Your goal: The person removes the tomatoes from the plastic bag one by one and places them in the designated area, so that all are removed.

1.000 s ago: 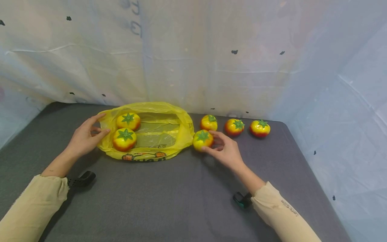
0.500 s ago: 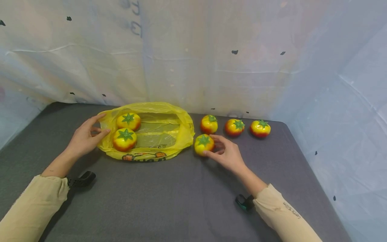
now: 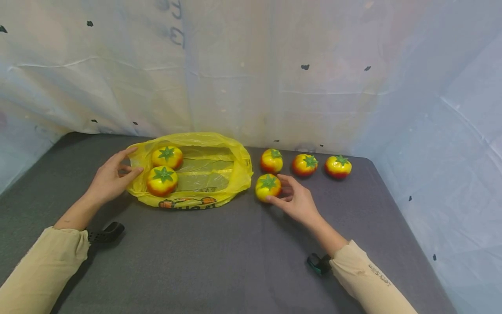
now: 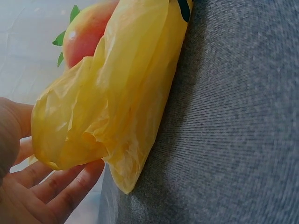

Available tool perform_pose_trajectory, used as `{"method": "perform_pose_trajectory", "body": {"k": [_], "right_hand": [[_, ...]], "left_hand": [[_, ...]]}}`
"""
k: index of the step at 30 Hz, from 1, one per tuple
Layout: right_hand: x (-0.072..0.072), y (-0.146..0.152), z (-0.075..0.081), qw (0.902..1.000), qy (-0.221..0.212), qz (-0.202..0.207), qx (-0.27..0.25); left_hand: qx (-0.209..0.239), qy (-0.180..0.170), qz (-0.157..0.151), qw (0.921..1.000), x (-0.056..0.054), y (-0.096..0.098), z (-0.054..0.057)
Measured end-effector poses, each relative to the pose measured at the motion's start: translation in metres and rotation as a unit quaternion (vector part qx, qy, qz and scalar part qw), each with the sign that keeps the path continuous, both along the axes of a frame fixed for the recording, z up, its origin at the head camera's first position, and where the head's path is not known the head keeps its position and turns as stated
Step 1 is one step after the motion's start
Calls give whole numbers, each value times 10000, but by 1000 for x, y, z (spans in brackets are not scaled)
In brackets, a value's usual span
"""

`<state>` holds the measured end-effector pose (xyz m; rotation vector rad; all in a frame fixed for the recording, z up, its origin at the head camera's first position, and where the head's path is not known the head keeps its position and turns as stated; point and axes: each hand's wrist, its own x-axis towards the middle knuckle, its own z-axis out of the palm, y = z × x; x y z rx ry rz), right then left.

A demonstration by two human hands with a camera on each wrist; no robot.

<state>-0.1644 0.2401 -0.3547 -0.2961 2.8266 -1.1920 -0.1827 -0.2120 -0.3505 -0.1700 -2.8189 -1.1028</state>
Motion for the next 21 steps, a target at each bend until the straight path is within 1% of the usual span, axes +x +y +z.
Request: {"method": "perform_pose_trajectory", "body": {"k": [15,21], "right_hand": [[0,3,-2,9996,-248,-105,-127],[-1,6,2,9995,-223,-162,-147]], "left_hand": [[-30,31,3,10000,-1,0,-2],[-44,46,-5,10000,-2,-1,-2]]}}
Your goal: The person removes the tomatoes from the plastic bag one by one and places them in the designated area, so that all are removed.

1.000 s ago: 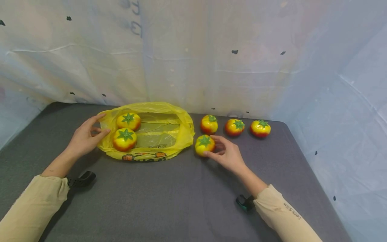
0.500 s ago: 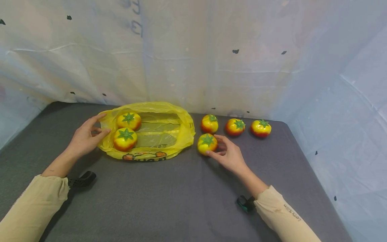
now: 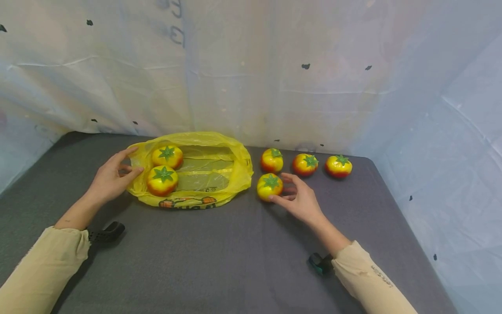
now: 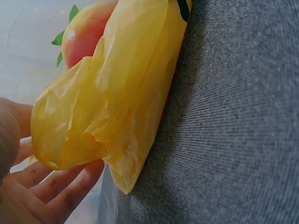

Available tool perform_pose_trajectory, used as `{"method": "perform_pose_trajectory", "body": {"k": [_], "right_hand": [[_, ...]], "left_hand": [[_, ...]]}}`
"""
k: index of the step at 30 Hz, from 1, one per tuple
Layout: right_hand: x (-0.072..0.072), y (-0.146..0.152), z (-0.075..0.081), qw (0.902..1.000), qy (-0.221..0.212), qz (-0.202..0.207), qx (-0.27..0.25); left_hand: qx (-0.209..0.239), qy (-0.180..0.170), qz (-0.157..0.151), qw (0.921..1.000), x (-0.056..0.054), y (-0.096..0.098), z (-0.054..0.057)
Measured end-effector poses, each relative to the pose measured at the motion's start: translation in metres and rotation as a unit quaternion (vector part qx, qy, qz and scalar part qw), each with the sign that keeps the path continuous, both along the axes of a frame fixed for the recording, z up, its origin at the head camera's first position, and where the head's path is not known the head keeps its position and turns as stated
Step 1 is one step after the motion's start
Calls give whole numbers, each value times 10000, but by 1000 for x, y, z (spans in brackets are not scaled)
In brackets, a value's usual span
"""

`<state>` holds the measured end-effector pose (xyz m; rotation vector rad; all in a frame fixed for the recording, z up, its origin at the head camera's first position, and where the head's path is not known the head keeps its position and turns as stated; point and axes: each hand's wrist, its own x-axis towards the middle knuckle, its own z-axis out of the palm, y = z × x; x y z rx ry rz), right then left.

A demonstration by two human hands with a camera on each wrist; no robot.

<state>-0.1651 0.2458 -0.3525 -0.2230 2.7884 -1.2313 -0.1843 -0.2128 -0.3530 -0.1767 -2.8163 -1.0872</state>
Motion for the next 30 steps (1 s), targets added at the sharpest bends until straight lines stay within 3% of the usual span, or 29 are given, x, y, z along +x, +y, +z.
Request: {"method": "perform_pose_trajectory", "body": {"k": [15,30], "right_hand": [[0,1,23,9991,101,-194,-362],[-7,-15,34,9968,391,63,-692]], "left_hand": [[34,-35,21,10000,1,0,1],[29,54,5,10000,1,0,0]]}}
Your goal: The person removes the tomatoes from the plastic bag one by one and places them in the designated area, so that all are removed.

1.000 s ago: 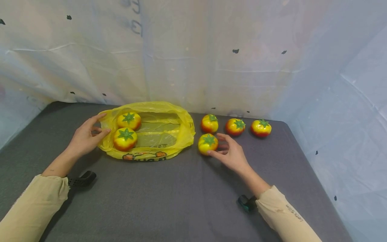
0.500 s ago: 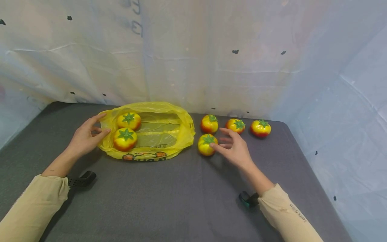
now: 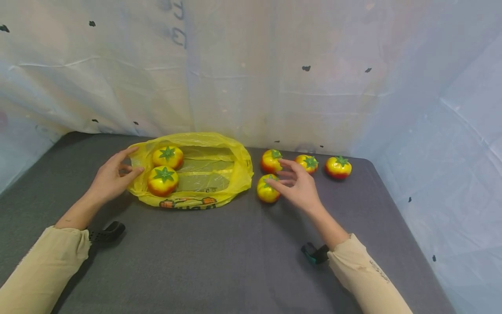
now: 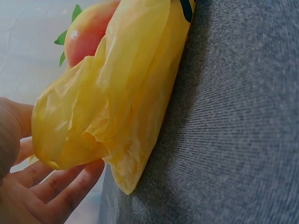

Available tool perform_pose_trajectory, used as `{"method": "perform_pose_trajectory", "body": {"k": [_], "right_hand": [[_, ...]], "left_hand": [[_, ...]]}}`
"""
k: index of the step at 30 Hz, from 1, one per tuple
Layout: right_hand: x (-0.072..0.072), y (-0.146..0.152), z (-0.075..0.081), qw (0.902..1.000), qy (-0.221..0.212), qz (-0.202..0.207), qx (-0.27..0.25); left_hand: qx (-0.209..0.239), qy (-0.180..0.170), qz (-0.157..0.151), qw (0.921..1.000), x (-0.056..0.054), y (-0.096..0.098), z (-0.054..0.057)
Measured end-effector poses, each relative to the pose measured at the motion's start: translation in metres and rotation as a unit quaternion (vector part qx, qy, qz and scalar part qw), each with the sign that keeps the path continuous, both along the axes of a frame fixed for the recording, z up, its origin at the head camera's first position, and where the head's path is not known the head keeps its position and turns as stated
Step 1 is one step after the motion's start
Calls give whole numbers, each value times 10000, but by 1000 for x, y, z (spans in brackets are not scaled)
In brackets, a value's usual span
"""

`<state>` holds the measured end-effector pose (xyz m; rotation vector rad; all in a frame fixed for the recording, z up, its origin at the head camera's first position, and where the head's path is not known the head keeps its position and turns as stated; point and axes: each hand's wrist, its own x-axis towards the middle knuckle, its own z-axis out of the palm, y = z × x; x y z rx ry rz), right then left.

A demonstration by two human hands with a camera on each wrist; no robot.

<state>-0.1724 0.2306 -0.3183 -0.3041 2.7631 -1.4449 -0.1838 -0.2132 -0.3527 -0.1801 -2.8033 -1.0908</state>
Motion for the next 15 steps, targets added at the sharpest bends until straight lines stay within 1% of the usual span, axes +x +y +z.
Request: {"method": "perform_pose_trajectory", "body": {"k": [9,15], "right_hand": [[-3,-17,0,9991,41,195,-379],[-3,-27,0,9983,31,257,-530]], "left_hand": [[4,-19,45,10000,1,-1,0],[51,-23,26,10000,1,-1,0]]}}
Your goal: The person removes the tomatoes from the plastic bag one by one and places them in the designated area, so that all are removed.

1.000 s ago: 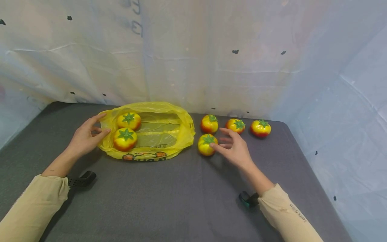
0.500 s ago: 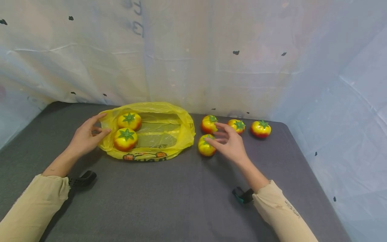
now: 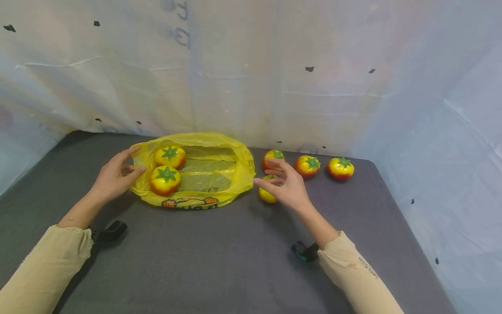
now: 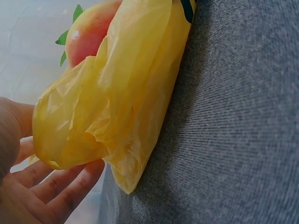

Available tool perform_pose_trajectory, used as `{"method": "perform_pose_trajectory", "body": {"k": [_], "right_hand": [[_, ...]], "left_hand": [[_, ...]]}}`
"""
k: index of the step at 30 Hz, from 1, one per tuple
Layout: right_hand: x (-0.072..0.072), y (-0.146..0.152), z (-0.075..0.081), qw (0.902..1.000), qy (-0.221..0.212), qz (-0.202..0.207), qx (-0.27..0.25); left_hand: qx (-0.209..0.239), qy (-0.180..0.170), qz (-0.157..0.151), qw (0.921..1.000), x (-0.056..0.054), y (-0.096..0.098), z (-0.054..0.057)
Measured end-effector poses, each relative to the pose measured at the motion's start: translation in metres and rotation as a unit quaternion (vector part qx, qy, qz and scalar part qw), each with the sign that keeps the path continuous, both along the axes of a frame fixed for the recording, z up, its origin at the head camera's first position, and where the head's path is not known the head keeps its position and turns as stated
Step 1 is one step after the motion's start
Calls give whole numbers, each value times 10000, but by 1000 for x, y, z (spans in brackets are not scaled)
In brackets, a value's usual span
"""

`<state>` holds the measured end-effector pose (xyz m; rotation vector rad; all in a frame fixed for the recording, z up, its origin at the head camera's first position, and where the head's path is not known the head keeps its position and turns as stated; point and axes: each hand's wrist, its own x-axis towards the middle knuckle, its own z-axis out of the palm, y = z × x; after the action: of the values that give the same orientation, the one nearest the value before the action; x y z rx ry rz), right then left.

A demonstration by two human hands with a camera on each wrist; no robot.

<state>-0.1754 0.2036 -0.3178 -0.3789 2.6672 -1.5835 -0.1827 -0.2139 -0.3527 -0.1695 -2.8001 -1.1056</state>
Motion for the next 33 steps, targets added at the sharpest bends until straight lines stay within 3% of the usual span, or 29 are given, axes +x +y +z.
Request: {"method": "perform_pose_trajectory", "body": {"k": [15,33], "right_hand": [[0,-26,2,9991,157,340,-176],[-4,-69,-12,9946,297,886,-445]], "left_hand": [[-4,-40,2,10000,-1,0,0],[59,-99,12,9999,-1,0,1]]}}
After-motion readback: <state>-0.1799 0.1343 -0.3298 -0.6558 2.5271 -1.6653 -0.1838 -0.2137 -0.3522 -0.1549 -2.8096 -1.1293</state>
